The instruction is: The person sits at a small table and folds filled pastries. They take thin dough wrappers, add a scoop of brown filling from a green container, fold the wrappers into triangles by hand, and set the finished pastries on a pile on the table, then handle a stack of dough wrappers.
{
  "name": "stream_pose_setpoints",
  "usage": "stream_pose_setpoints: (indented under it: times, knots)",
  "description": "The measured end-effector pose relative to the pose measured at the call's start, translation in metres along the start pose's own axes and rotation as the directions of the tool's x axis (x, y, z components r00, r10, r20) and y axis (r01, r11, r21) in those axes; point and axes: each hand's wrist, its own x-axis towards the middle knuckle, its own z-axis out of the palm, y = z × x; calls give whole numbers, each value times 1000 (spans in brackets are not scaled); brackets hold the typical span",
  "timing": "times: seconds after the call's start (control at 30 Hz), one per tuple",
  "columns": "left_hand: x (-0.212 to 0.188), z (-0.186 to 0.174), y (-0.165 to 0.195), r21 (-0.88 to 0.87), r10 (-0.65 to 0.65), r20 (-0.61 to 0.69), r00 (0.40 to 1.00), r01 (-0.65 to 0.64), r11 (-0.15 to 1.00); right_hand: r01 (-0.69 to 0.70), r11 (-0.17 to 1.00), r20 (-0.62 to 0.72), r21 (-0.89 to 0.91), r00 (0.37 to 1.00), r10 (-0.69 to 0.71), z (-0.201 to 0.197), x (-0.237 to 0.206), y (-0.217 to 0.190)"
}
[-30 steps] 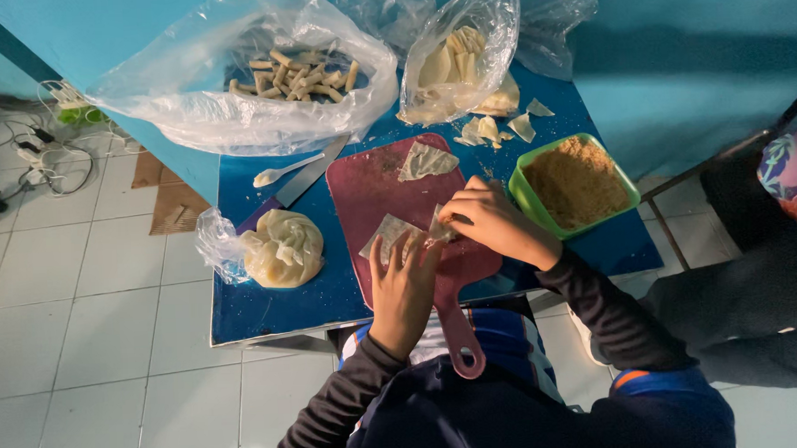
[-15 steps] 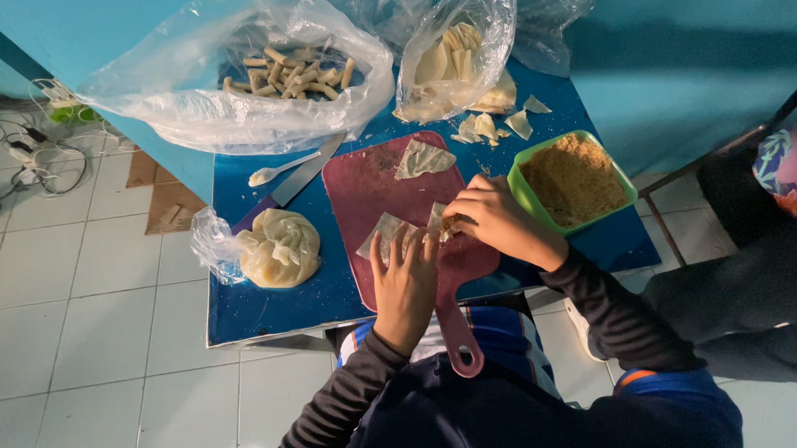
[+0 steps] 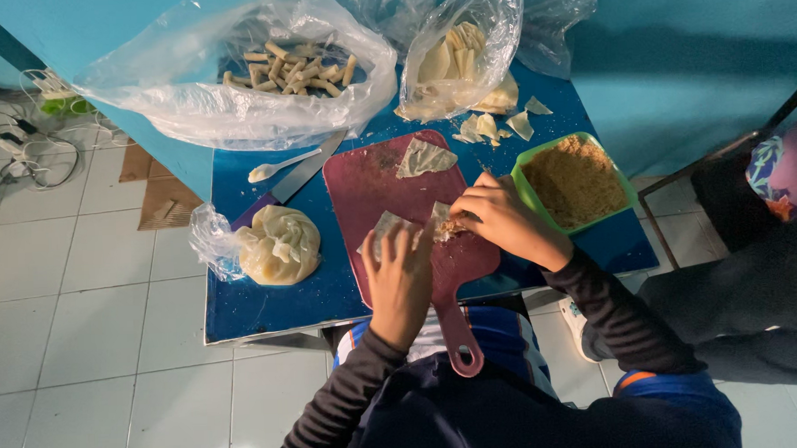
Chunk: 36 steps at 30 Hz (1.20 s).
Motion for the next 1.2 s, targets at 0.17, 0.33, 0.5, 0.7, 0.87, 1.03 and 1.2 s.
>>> stream_pose_setpoints:
  times: [0.17, 0.33, 0.5, 0.7, 0.87, 1.03, 1.2]
  knots:
    - [-19, -34, -17, 20, -103, -1, 995, 103, 994, 49, 997, -26, 54, 999, -47, -4, 9, -7]
    - [-34, -48, -23, 22, -164, 78, 983, 163, 986, 168, 981, -22, 94, 986, -166, 18, 31, -27]
    - [-38, -43, -17, 63, -136, 74, 988, 131, 989, 203, 958, -13, 202, 979, -204, 48, 42, -45]
    - [-43, -43, -19, 56, -117, 66, 991, 113, 992, 209, 963, -104, 170, 976, -193, 56, 29, -47]
    - [-41, -38, -19, 66, -144, 74, 987, 140, 988, 115, 978, -96, 173, 990, -99, 57, 25, -47]
    - [-38, -36, -24, 105, -112, 47, 993, 107, 989, 107, 988, -170, 108, 981, -88, 62, 24, -48]
    - [-36, -35, -28, 104, -122, 60, 991, 116, 988, 161, 985, -195, 64, 970, -145, 64, 22, -47]
